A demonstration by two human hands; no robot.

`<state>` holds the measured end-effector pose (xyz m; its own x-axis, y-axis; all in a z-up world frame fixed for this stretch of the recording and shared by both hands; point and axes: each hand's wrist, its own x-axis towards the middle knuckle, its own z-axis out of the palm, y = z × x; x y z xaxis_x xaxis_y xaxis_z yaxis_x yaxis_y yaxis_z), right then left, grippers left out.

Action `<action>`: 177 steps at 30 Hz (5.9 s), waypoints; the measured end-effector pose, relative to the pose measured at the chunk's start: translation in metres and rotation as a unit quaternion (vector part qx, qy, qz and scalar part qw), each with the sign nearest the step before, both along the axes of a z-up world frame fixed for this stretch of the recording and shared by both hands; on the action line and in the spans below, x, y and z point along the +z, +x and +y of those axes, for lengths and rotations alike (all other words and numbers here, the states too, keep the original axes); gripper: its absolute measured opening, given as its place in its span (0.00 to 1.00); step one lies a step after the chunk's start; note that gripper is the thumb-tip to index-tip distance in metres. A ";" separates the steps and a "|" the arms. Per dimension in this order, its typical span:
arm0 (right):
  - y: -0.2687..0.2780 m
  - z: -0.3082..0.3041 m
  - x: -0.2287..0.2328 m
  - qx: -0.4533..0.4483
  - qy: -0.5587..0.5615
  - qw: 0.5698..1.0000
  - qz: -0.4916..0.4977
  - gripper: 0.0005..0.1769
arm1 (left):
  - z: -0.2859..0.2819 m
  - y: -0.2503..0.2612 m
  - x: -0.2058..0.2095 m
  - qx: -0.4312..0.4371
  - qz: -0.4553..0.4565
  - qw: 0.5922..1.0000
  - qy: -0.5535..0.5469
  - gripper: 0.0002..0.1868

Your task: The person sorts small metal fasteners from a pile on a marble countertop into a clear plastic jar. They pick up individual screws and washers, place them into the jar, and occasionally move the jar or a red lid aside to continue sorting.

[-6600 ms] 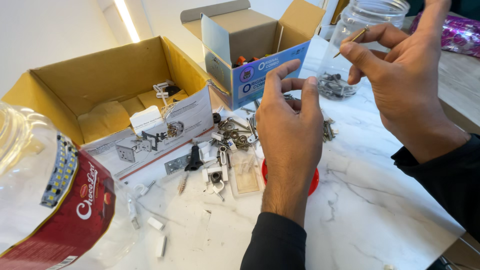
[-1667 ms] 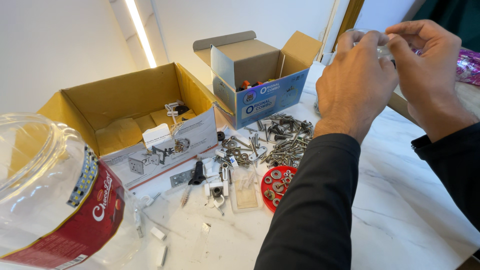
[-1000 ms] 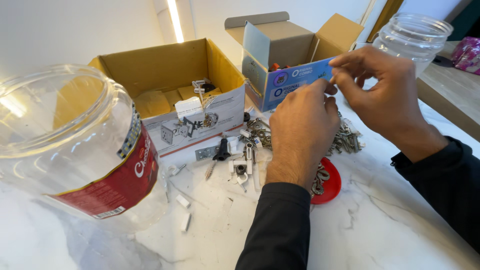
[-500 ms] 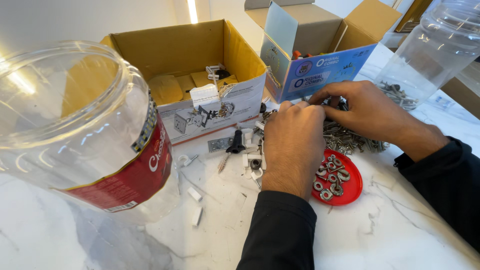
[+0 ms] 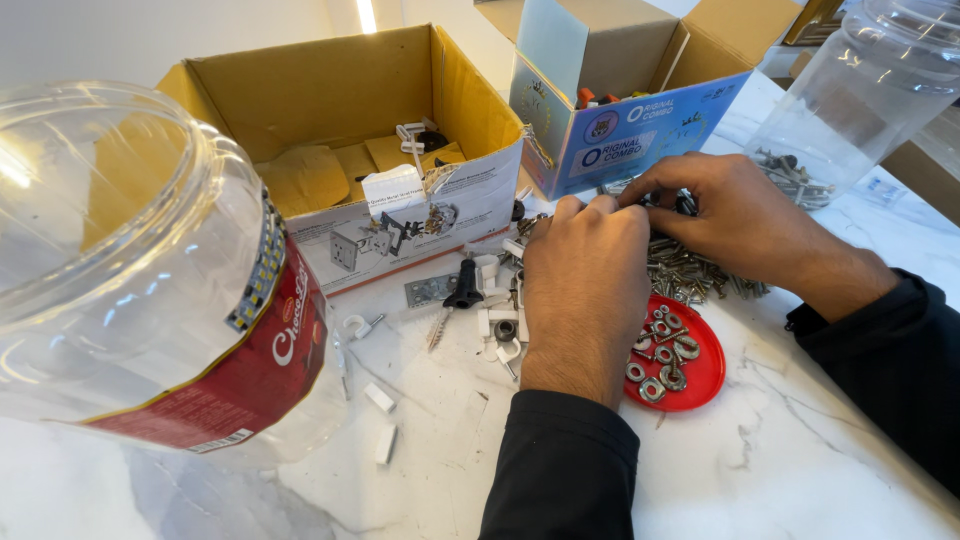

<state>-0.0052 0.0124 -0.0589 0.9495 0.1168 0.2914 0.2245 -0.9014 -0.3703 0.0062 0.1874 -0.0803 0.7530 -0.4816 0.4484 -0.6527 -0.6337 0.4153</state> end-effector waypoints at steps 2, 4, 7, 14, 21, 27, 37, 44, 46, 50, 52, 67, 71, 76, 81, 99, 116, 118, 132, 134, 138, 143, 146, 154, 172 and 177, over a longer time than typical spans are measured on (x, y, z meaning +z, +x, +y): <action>-0.001 0.000 0.000 0.017 -0.005 0.999 -0.031 0.15 | -0.001 -0.001 0.002 0.003 0.014 1.000 0.004 0.08; -0.003 -0.001 0.001 -0.028 0.031 0.999 -0.033 0.14 | -0.001 -0.001 0.004 0.015 0.005 1.000 -0.018 0.11; -0.002 -0.003 0.001 -0.018 0.200 0.980 -0.014 0.14 | 0.000 0.000 0.005 0.032 -0.027 0.995 -0.093 0.15; 0.000 -0.009 0.000 0.018 0.454 0.889 0.064 0.13 | -0.001 0.000 0.007 0.015 0.007 0.983 -0.185 0.19; -0.001 -0.012 -0.001 0.030 0.514 0.851 0.098 0.12 | -0.003 0.000 0.005 0.012 0.004 0.977 -0.214 0.14; 0.000 -0.013 -0.001 0.002 0.505 0.856 0.114 0.13 | -0.003 0.000 0.006 0.017 0.023 0.974 -0.223 0.14; -0.002 -0.013 0.001 -0.022 0.490 0.860 0.142 0.13 | -0.003 -0.002 0.009 0.020 0.028 0.979 -0.199 0.14; -0.002 -0.011 0.001 -0.004 0.496 0.859 0.129 0.15 | -0.003 -0.003 0.010 0.029 0.026 0.982 -0.186 0.11; -0.002 -0.011 0.001 -0.002 0.502 0.856 0.125 0.15 | -0.003 -0.003 0.010 0.027 0.028 0.980 -0.193 0.11; -0.003 -0.012 0.001 0.012 0.530 0.839 0.121 0.13 | -0.002 -0.002 0.011 0.019 0.037 0.974 -0.223 0.15; -0.003 -0.012 0.001 0.006 0.539 0.834 0.120 0.12 | -0.002 -0.002 0.011 0.018 0.046 0.970 -0.239 0.16; -0.008 -0.003 0.011 0.031 0.548 0.824 0.139 0.15 | -0.004 -0.001 0.022 -0.062 0.280 0.830 -0.478 0.19; -0.010 -0.003 0.012 0.084 0.565 0.808 0.144 0.18 | -0.005 -0.003 0.022 -0.047 0.264 0.836 -0.478 0.20; -0.009 -0.010 0.000 0.127 0.629 0.755 0.134 0.13 | -0.004 -0.010 0.017 -0.002 0.075 0.918 -0.389 0.17; -0.007 -0.016 -0.008 0.152 0.659 0.728 0.116 0.08 | -0.005 -0.014 0.014 0.005 -0.014 0.945 -0.328 0.15; -0.018 0.009 0.007 -0.001 0.545 0.838 0.002 0.11 | -0.006 -0.018 0.018 0.009 -0.010 0.947 -0.321 0.12; -0.071 -0.053 0.078 -0.093 -0.080 0.916 -0.382 0.04 | -0.014 -0.034 0.018 -0.094 -0.102 0.949 -0.283 0.11; -0.073 -0.065 0.082 -0.134 -0.082 0.915 -0.371 0.04 | -0.014 -0.037 0.019 -0.104 -0.102 0.950 -0.278 0.09; -0.041 -0.109 0.077 -0.237 0.012 0.931 -0.276 0.10 | -0.006 -0.031 0.013 -0.100 -0.076 0.963 -0.239 0.07; -0.038 -0.115 0.077 -0.204 0.004 0.937 -0.282 0.11 | -0.006 -0.030 0.013 -0.099 -0.077 0.963 -0.240 0.07; -0.038 -0.119 0.073 -0.223 -0.003 0.940 -0.258 0.12 | -0.006 -0.028 0.014 -0.102 -0.077 0.961 -0.243 0.06; -0.044 -0.112 0.078 -0.221 -0.004 0.940 -0.260 0.10 | -0.003 -0.025 0.017 -0.082 -0.096 0.956 -0.266 0.06; -0.051 -0.095 0.083 -0.207 -0.087 0.916 -0.331 0.07 | 0.001 -0.020 0.020 -0.051 -0.111 0.953 -0.276 0.06; -0.054 -0.028 0.082 -0.094 -0.101 0.928 -0.347 0.06 | 0.022 -0.005 0.025 0.046 -0.064 0.990 -0.114 0.06; 0.012 0.047 0.026 0.053 0.092 0.969 0.221 0.25 | 0.038 0.010 -0.003 0.047 -0.017 0.999 0.001 0.03; 0.018 0.045 0.012 0.027 0.091 0.976 0.194 0.22 | 0.036 0.011 -0.006 0.058 -0.022 0.998 -0.019 0.05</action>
